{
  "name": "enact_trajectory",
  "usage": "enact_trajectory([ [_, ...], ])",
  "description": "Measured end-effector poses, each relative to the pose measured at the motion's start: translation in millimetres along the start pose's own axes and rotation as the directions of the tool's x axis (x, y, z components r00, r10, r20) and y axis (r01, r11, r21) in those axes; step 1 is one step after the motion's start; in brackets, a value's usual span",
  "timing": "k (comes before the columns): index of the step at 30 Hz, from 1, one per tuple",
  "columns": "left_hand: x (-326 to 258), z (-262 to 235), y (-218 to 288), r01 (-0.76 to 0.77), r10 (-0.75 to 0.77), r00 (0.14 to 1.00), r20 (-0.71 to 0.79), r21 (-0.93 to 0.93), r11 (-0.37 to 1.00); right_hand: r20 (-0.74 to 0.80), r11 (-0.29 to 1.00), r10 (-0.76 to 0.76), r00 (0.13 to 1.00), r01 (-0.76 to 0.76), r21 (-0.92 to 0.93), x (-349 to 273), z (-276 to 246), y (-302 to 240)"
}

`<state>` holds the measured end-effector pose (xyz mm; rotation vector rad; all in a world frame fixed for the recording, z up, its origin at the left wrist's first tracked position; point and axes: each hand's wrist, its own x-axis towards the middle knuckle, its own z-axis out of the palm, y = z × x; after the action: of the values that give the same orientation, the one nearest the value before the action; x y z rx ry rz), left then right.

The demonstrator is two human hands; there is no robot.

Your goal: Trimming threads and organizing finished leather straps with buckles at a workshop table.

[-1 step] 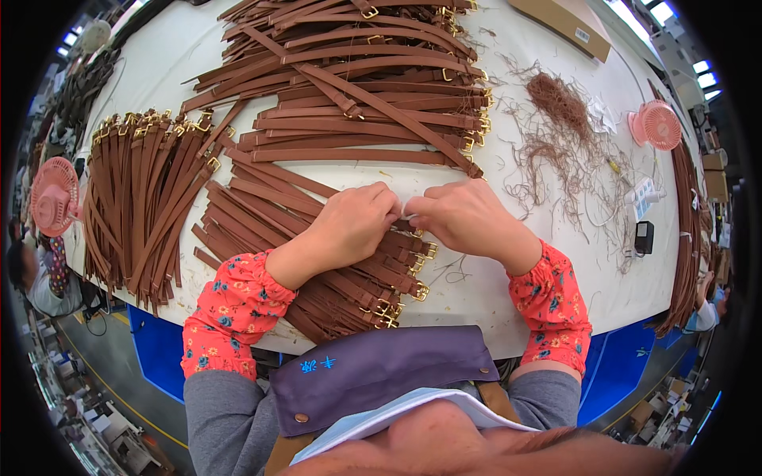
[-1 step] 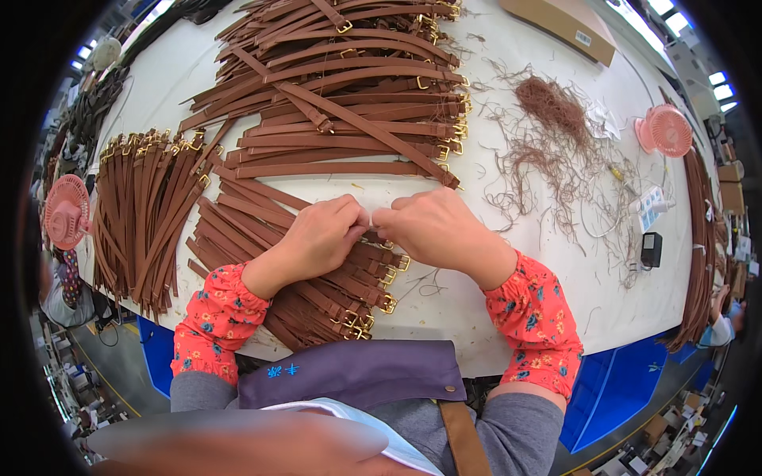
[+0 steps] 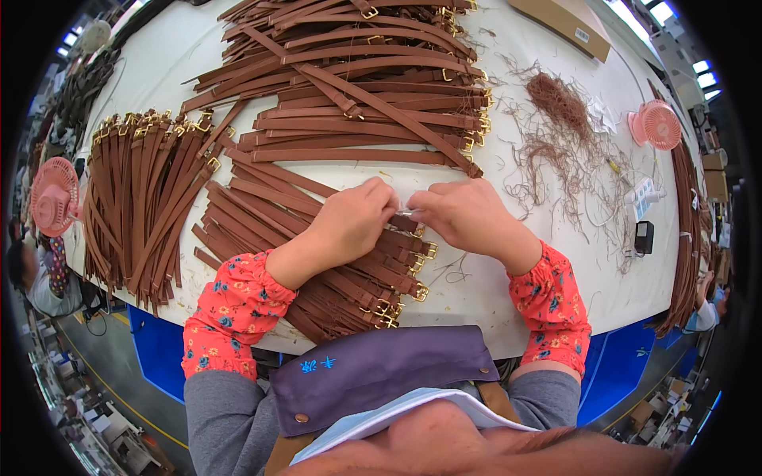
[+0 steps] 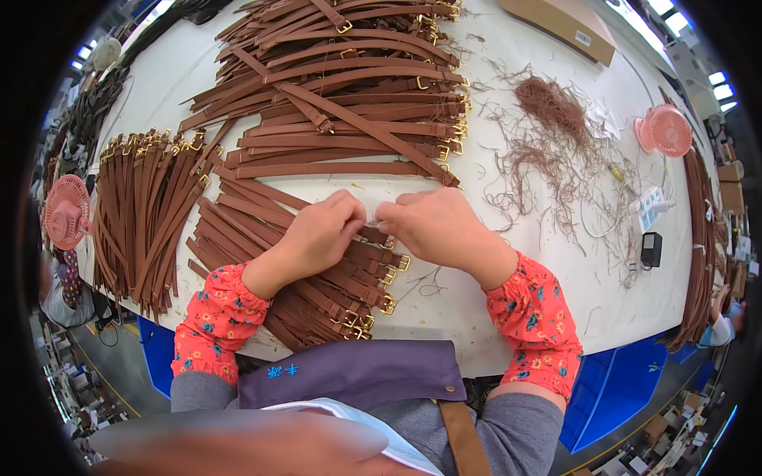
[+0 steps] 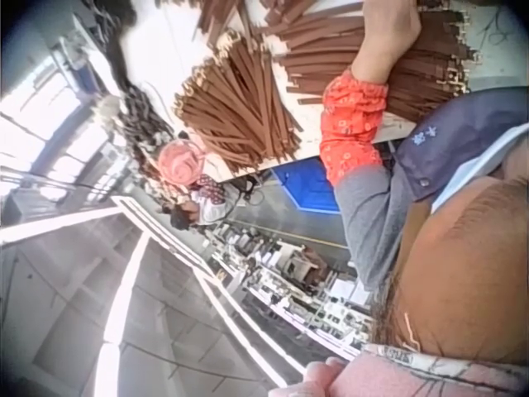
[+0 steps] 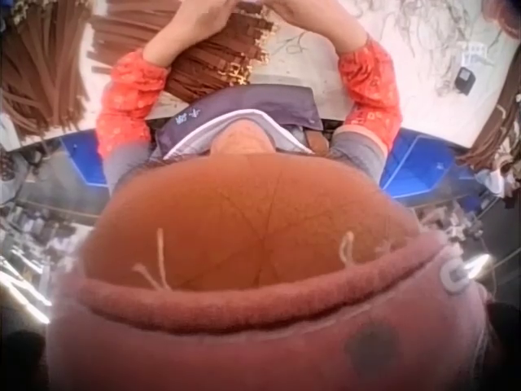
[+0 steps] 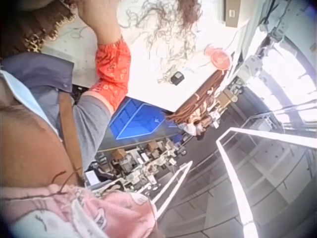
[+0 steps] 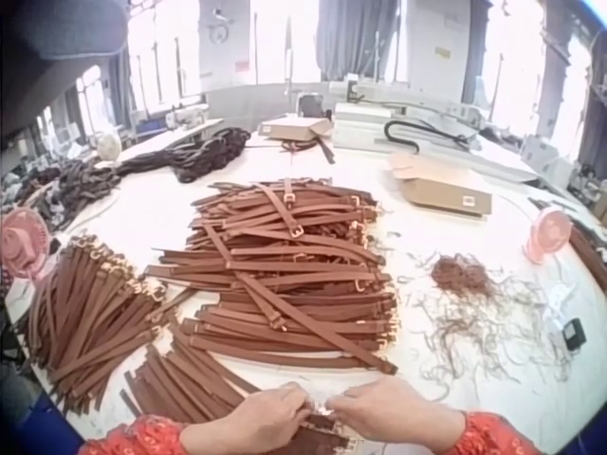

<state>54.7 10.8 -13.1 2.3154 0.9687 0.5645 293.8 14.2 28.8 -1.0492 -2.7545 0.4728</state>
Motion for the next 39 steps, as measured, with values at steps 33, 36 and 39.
enact_trajectory([
  [33, 8.7, -8.3, 19.7, -0.353, 0.319, 0.935, 0.152, 0.339, 0.872, -0.148, 0.993, 0.043, 0.988, -0.058, -0.103, -26.7, 8.2, -16.9],
  [36, 8.8, -7.7, 20.3, -0.337, 0.283, 0.940, 0.189, 0.400, 0.853, -0.177, 0.987, 0.024, 0.984, -0.051, -0.153, -27.7, 13.2, -15.8],
  [39, 7.5, -3.8, 15.1, -0.319, 0.284, 0.947, 0.150, 0.334, 0.887, -0.179, 0.986, 0.014, 0.984, -0.043, -0.159, -26.7, 12.5, -17.9],
])
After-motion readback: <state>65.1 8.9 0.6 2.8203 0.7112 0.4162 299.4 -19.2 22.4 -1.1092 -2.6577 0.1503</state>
